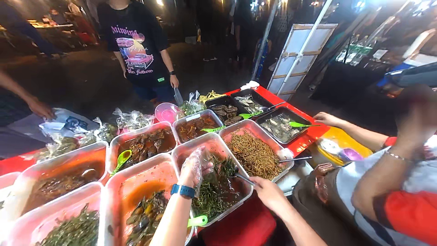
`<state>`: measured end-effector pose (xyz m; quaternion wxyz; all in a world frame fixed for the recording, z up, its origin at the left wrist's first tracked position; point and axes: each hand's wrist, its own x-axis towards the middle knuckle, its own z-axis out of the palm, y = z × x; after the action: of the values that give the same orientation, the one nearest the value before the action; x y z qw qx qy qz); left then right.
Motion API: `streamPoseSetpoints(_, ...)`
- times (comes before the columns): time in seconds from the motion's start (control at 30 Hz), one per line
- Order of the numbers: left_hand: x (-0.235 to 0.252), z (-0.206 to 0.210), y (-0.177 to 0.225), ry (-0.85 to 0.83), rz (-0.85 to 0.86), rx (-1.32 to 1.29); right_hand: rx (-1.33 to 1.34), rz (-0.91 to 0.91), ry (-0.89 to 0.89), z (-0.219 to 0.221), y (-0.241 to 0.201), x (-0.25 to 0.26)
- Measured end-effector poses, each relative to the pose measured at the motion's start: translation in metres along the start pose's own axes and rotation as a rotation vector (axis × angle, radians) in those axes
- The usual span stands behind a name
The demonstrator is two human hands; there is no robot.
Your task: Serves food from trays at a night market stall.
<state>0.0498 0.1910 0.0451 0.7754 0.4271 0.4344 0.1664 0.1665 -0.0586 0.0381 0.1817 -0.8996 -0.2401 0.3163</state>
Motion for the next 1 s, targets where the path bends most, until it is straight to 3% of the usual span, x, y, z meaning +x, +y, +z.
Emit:
streamPoseSetpoints(0.17, 0.004, 0.016, -0.015, -0.016, -0.064, -0.085, 0.054, -0.092, 0.083, -0.03, -0.042, -0.025)
streamPoseSetpoints(0.33, 0.003, 0.04, -0.021, 0.039, -0.089, -0.18, -0.192, -0.107, 0.303, -0.003, -0.069, -0.036)
streamPoseSetpoints(0.5, 0.001, 0.044, -0.02, 0.045, -0.063, -0.198, -0.391, -0.195, 0.549, 0.015, -0.066, -0.037)
streamPoseSetpoints(0.63, 0.003, 0.04, -0.015, 0.031, -0.06, -0.197, -0.314, -0.287, 0.727, 0.014, -0.048, -0.031)
streamPoseSetpoints(0.7, 0.002, 0.037, -0.015, -0.011, -0.008, -0.11, -0.22, -0.231, 0.659, 0.01, -0.039, -0.024)
streamPoseSetpoints(0.8, -0.002, 0.038, -0.014, -0.062, 0.088, 0.054, -0.238, -0.005, 0.319, 0.01, -0.025, -0.003)
streamPoseSetpoints(1.0, 0.003, 0.033, 0.0, -0.026, 0.007, 0.019, -0.395, 0.169, 0.0, 0.072, -0.001, 0.026)
